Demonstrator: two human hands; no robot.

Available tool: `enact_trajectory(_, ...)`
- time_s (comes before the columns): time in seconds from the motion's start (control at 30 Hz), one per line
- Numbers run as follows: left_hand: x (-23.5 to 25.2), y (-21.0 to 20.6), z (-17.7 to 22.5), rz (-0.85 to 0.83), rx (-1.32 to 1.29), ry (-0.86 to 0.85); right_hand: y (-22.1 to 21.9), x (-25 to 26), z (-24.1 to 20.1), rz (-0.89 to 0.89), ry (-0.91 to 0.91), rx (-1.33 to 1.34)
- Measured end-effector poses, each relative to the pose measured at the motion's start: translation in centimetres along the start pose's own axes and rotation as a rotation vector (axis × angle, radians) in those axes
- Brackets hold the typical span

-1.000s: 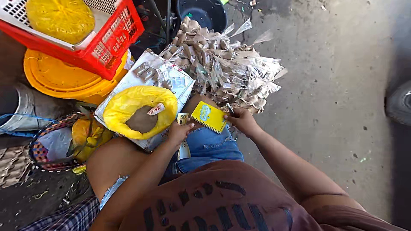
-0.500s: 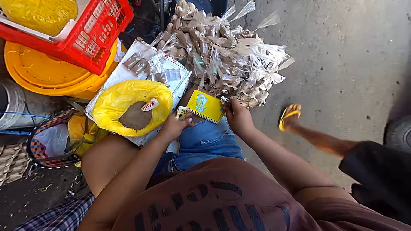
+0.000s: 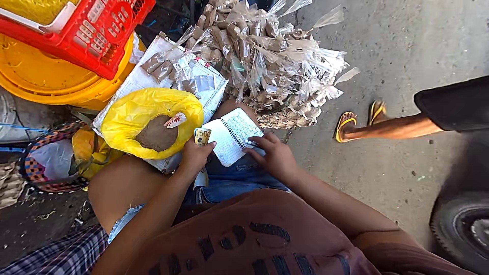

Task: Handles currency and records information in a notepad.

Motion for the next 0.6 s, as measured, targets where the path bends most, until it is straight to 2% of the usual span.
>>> enact_trajectory(0.07, -0.3, -0.1, -0.4, -0.044, -0.002, 0.021, 0.4, 0.1, 1.9, -0.090, -0.182, -0.116)
enact_trajectory(0.13, -0.4, 0.0, -0.4, -0.048, -0.042, 0.004, 0.6, -0.1, 2.7, -0.126, -0.243, -0.105)
enact_trajectory(0.3, -0.2, 0.4, -0.5, -0.028, -0.045, -0.013, 4.5, 1.8, 3.2, 0.064, -0.199, 0.367)
enact_trajectory(0.43, -0.2, 1.1, -1.1, 0.004, -0.071, -0.015, 5.5, 4.8, 1.8, 0.088, 0.012, 0.565)
enact_trajectory(0.5, -0.1, 1.3, -1.5, 0.015, -0.084, -0.009, 3.9, 5.6, 1.6, 0.092, -0.047, 0.730)
enact_trajectory(0.6, -0.2, 1.8, -2.1, 0.070, -0.040, -0.032, -1.6, 5.5, 2.3, -0.124, -0.209, 0.933)
Point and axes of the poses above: each hand's wrist, its own x-axis towards the middle knuckle, its own y-axis out of the back of the hand, z = x × y, the point moved 9 cm from there along x, towards the middle knuckle, and after that the axes turned 13 degrees about x, right-handed, at the moved point
